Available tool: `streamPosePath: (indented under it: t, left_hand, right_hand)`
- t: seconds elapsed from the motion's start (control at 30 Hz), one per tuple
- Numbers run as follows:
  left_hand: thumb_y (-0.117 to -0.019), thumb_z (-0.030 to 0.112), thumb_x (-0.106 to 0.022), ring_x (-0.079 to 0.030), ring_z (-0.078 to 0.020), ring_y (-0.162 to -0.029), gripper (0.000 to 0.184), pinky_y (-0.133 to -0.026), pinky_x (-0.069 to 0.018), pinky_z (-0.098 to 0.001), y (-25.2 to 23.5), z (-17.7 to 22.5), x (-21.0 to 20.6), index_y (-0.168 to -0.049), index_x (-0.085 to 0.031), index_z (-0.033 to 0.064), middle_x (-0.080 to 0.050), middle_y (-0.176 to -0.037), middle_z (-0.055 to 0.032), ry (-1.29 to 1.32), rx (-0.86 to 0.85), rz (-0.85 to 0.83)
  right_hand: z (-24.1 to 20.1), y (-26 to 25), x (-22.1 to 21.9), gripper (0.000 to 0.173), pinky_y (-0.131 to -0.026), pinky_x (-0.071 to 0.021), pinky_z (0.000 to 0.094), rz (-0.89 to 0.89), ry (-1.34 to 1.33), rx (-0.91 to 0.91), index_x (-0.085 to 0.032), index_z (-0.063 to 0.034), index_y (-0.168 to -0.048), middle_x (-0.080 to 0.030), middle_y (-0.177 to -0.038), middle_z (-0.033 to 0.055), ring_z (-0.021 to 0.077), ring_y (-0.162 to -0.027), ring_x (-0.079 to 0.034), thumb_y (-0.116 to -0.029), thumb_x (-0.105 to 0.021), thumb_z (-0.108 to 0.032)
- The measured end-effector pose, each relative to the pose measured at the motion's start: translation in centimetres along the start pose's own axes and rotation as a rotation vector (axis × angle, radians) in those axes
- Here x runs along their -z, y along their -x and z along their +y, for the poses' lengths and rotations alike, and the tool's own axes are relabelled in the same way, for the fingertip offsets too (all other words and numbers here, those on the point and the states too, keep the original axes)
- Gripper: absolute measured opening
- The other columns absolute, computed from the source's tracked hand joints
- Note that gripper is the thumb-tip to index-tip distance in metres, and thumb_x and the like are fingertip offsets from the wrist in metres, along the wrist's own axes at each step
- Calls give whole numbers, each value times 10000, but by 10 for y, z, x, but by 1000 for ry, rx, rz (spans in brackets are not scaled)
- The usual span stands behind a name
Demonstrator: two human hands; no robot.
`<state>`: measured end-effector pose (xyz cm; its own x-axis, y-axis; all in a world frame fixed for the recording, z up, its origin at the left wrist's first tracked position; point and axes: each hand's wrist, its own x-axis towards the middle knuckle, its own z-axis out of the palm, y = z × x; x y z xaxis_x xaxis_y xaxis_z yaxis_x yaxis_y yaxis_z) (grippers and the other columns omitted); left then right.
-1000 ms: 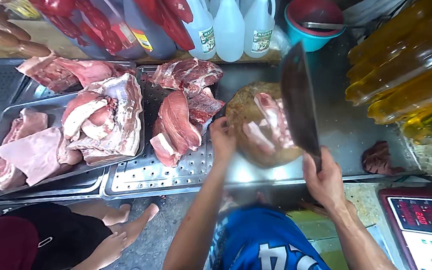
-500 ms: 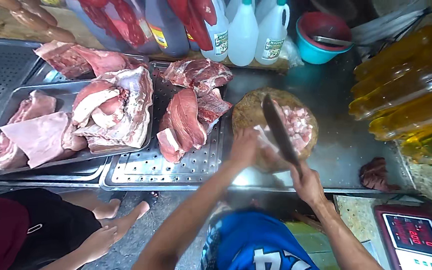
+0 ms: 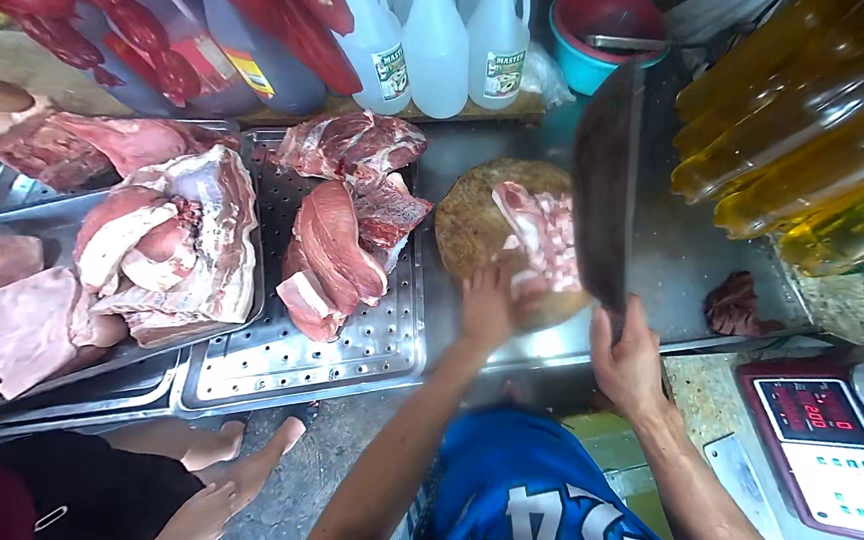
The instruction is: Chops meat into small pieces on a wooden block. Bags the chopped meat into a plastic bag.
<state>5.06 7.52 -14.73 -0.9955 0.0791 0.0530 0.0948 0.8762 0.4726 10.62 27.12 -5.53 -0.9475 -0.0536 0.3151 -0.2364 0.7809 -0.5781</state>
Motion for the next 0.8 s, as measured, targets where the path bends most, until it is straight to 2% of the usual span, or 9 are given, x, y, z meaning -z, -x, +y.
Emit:
streamPosePath:
  t: [0.03, 0.1, 0.13, 0.33, 0.4, 0.5, 0.6, 0.7, 0.8]
  left_hand:
    - [-908, 628, -633, -582, -378, -1236, 648, -1043, -440, -583, 4, -4, -4, -1319, -656, 128, -631, -1318, -169, 47, -41, 56]
    - [-968, 479, -614, -616, -337, -1186, 413, -1020, -463, -550, 9, -10, -12, -1186, -704, 140, -672, -1244, -121, 114, -101, 112]
    - [-992, 432, -588, -625, -316, -1164, 343, -1002, -470, -529, 10, -12, -14, -1138, -714, 148, -684, -1221, -99, 121, -118, 115]
    - [-1003, 391, -583, -631, -307, -1160, 315, -993, -482, -501, 10, -14, -21, -1113, -731, 135, -684, -1240, -101, 151, -173, 166]
    - [-955, 343, -627, -611, -323, -1182, 275, -1019, -476, -505, 12, -16, -18, -1093, -723, 126, -659, -1256, -125, 204, -201, 141]
    - [-945, 275, -601, -602, -313, -1181, 229, -1023, -466, -490, 13, -17, -14, -1082, -715, 131, -654, -1250, -114, 189, -175, 57]
    - [-980, 315, -587, -594, -303, -1198, 257, -1054, -436, -490, 9, -15, -9, -1116, -728, 149, -656, -1264, -98, 150, -107, 51]
    - [-969, 338, -604, -568, -304, -1232, 249, -1064, -424, -512, 16, -15, -8, -1121, -744, 200, -622, -1325, -93, 168, -68, 92]
    - [-936, 253, -612, -568, -323, -1229, 222, -1045, -440, -513, 21, -18, -7, -1104, -737, 179, -625, -1309, -112, 185, -66, 91]
  right_hand:
    - [6, 5, -7, 384, -529, -548, 346, -133, 71, -56, -606, 21, -1234, -629, -664, 37, 146, -545, -618, -1047, -505, -299]
    - [23, 8, -22, 430, -685, -580, 487, -474, 179, -224, -553, -58, -1348, -684, -777, 102, 281, -709, -701, -1082, -435, -373]
    - [28, 7, -25, 434, -707, -579, 503, -518, 198, -256, -547, -75, -1359, -691, -797, 109, 297, -740, -710, -1085, -425, -389]
    - [5, -3, -3, 393, -528, -538, 366, -142, 136, -86, -589, 0, -1261, -625, -680, 43, 170, -553, -620, -1053, -493, -319]
    - [5, 4, -10, 391, -534, -547, 387, -231, 144, -102, -595, -4, -1259, -631, -672, 51, 190, -557, -632, -1053, -494, -321]
    - [17, 10, -27, 436, -710, -581, 493, -574, 245, -249, -537, -87, -1371, -690, -799, 102, 296, -750, -712, -1087, -418, -396]
    - [15, 5, -21, 429, -652, -578, 479, -440, 236, -191, -580, -54, -1318, -677, -746, 98, 282, -686, -701, -1079, -437, -380]
    - [0, 0, -6, 414, -545, -542, 399, -254, 203, -111, -599, -27, -1255, -622, -668, 43, 199, -575, -637, -1065, -462, -368]
    - [-1, 11, -17, 410, -567, -562, 418, -374, 195, -157, -585, -35, -1282, -638, -677, 54, 217, -591, -658, -1068, -458, -360]
